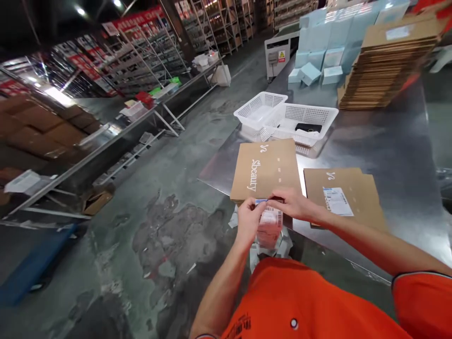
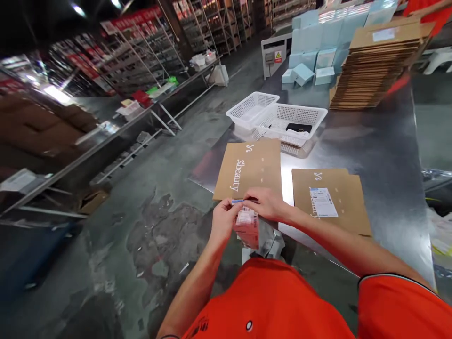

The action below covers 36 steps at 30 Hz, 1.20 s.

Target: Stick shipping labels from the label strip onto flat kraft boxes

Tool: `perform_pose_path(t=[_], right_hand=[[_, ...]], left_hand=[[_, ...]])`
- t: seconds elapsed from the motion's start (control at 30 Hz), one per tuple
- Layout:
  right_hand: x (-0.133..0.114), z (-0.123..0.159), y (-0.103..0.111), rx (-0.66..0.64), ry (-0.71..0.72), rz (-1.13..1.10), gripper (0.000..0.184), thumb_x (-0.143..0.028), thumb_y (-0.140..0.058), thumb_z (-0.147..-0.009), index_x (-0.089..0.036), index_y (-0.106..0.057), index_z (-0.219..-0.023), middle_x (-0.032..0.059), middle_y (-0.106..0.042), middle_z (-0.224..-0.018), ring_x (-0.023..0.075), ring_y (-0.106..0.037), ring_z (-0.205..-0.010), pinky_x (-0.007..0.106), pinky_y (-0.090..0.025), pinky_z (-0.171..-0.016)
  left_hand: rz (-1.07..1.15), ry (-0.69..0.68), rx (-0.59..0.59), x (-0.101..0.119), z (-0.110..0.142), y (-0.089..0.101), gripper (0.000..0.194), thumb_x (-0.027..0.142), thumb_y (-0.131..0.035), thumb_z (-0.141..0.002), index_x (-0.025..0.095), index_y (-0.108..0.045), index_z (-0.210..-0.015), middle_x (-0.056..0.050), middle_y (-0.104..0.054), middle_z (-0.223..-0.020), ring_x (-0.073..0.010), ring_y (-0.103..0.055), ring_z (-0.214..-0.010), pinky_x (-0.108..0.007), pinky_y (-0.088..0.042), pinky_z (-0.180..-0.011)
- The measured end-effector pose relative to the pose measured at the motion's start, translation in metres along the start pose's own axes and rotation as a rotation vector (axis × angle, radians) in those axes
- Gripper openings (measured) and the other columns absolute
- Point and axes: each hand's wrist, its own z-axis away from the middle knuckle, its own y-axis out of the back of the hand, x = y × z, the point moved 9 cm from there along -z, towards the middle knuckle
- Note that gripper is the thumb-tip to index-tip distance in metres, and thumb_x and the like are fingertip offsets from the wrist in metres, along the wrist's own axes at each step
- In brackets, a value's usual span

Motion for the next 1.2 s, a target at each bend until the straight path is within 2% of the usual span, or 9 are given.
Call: perform_pose_path(t=[0.2,0.3,0.4,0.5,0.67,0.83,1.0,1.1,1.2], right_hand=[[0.043,-0.059,0.030,0.148,0.009,0.261,0.026,-0.033,-0.045,-0.095,-0.015,-0.062,-0.087,0.0063,-0.062,-0.088,0.0159,-0.055,-0.082,0.026,-0.041,-0.076],[0.077,-0.097,0.045,0.133,-0.087,0.591,0.026,-0.037,-0.052,-0.093,-0.016,-0.062,-0.105,0.0091,-0.060,-0.104,0.0221,-0.053,-0.098,0.032,-0.040,-0.085],[0.097,-0.114,0.049,0.046,-0.186,0.814,0.053,-0.050,-0.060,-0.086,-0.023,-0.052,-0.131,0.0126,-0.057,-0.114,0.0317,-0.051,-0.105,0.044,-0.037,-0.089],[0.094,-0.118,0.050,0.084,-0.203,0.879,0.055,-0.040,-0.050,-0.093,-0.018,-0.039,-0.143,0.0169,-0.053,-0.122,0.0314,-0.050,-0.109,0.044,-0.037,-0.093],[0.075,-0.111,-0.012,-0.069,-0.018,0.807,0.050,-0.040,-0.039,-0.097,-0.010,-0.045,-0.137,0.0162,-0.037,-0.144,0.0310,-0.032,-0.134,0.048,-0.022,-0.112],[0.059,-0.064,-0.048,-0.123,0.092,0.743,0.055,-0.047,-0.045,-0.094,-0.016,-0.045,-0.139,0.0133,-0.029,-0.149,0.0311,-0.022,-0.140,0.051,-0.014,-0.115],[0.140,0.024,0.085,0.363,-0.620,0.558,0.066,-0.050,-0.050,-0.089,-0.014,-0.038,-0.143,0.0189,-0.045,-0.137,0.0358,-0.046,-0.122,0.053,-0.036,-0.102],[0.194,0.108,0.140,0.527,-0.764,0.344,0.074,-0.053,-0.058,-0.081,-0.014,-0.041,-0.142,0.0145,-0.049,-0.135,0.0313,-0.051,-0.119,0.044,-0.042,-0.101],[0.236,0.204,0.168,0.659,-0.915,0.343,0.071,-0.052,-0.056,-0.081,-0.012,-0.045,-0.139,0.0153,-0.052,-0.131,0.0292,-0.053,-0.116,0.041,-0.044,-0.099]], left_hand=[[0.018,0.139,0.024,-0.056,-0.014,0.013,0.047,0.055,-0.073,-0.061,0.011,-0.058,-0.061,0.002,-0.050,-0.056,-0.0070,-0.039,-0.051,-0.020,-0.030,-0.050],[0.018,0.268,-0.063,-0.099,0.006,0.023,0.051,0.057,-0.077,-0.056,0.009,-0.065,-0.069,-0.003,-0.058,-0.061,-0.0109,-0.048,-0.055,-0.022,-0.037,-0.053],[-0.044,0.316,-0.095,-0.126,0.035,0.046,0.048,0.051,-0.080,-0.054,0.008,-0.070,-0.072,-0.006,-0.063,-0.062,-0.0152,-0.054,-0.060,-0.024,-0.041,-0.057],[-0.076,0.274,0.040,-0.119,0.042,0.081,0.045,0.052,-0.075,-0.061,0.009,-0.071,-0.071,-0.006,-0.065,-0.063,-0.0152,-0.055,-0.060,-0.024,-0.042,-0.057],[-0.091,0.043,0.264,-0.056,-0.011,0.112,0.037,0.047,-0.067,-0.072,0.011,-0.073,-0.083,-0.008,-0.071,-0.085,-0.0167,-0.061,-0.074,-0.025,-0.046,-0.069],[-0.163,-0.073,0.177,-0.026,-0.036,0.094,0.030,0.042,-0.068,-0.072,0.013,-0.074,-0.078,-0.008,-0.071,-0.085,-0.0199,-0.063,-0.089,-0.026,-0.047,-0.080],[-0.152,0.009,-0.062,-0.036,-0.002,0.038,0.034,0.044,-0.066,-0.075,0.013,-0.075,-0.084,-0.011,-0.071,-0.094,-0.0226,-0.064,-0.092,-0.031,-0.048,-0.086],[-0.041,0.105,-0.293,-0.053,0.018,-0.009,0.036,0.046,-0.068,-0.074,0.014,-0.075,-0.089,-0.010,-0.071,-0.099,-0.0224,-0.064,-0.092,-0.031,-0.050,-0.086],[0.036,0.239,-0.297,-0.073,0.026,-0.021,0.040,0.050,-0.071,-0.069,0.013,-0.074,-0.084,-0.008,-0.071,-0.086,-0.0204,-0.065,-0.078,-0.030,-0.053,-0.073]])
